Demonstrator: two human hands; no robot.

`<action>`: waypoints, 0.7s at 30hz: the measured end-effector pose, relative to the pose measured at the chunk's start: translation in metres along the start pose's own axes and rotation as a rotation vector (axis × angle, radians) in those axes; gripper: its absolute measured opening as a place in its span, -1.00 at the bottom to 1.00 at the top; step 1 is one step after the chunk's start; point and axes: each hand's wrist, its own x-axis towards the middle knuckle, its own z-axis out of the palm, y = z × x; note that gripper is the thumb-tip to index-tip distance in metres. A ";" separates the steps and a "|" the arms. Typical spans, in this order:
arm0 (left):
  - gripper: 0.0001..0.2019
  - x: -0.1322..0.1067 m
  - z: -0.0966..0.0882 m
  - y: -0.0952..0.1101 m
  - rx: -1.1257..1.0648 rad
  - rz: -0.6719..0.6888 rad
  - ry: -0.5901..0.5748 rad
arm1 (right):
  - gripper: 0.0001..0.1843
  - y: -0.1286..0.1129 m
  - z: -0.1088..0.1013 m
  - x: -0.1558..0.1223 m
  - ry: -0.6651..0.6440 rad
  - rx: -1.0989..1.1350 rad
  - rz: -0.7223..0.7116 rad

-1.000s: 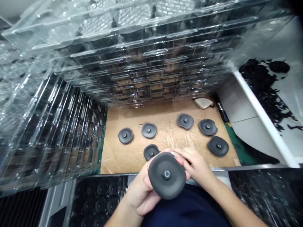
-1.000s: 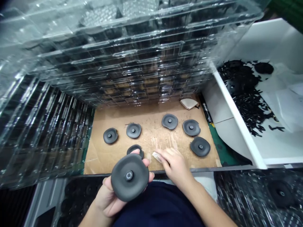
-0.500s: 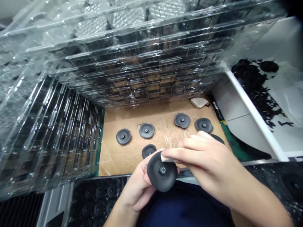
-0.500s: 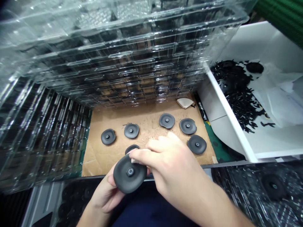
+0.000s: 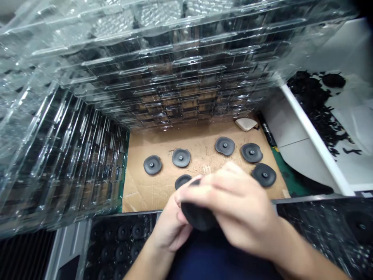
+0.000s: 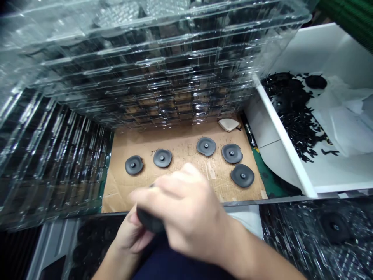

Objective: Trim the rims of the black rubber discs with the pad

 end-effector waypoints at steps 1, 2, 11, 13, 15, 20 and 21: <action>-0.43 0.000 0.000 0.002 -0.014 0.020 -0.004 | -0.72 0.004 -0.001 -0.005 0.011 0.035 0.095; -0.43 -0.001 0.000 0.005 -0.034 0.035 -0.014 | -0.75 0.010 -0.001 -0.012 0.012 0.079 0.195; -0.53 -0.006 0.005 0.020 -0.110 0.021 -0.091 | -0.77 0.075 0.050 -0.086 0.085 0.003 0.551; -0.55 -0.006 0.005 0.017 -0.103 0.018 -0.101 | -0.77 0.072 0.045 -0.080 0.092 -0.007 0.563; -0.58 -0.005 0.005 0.013 -0.089 0.039 -0.105 | -0.76 0.055 0.031 -0.064 0.154 -0.013 0.565; -0.54 -0.004 0.004 0.001 -0.115 0.099 -0.027 | -0.70 -0.006 0.011 -0.023 0.264 -0.074 0.156; -0.57 -0.005 0.004 0.000 -0.124 0.103 -0.013 | -0.69 -0.014 0.013 -0.020 0.228 -0.064 0.062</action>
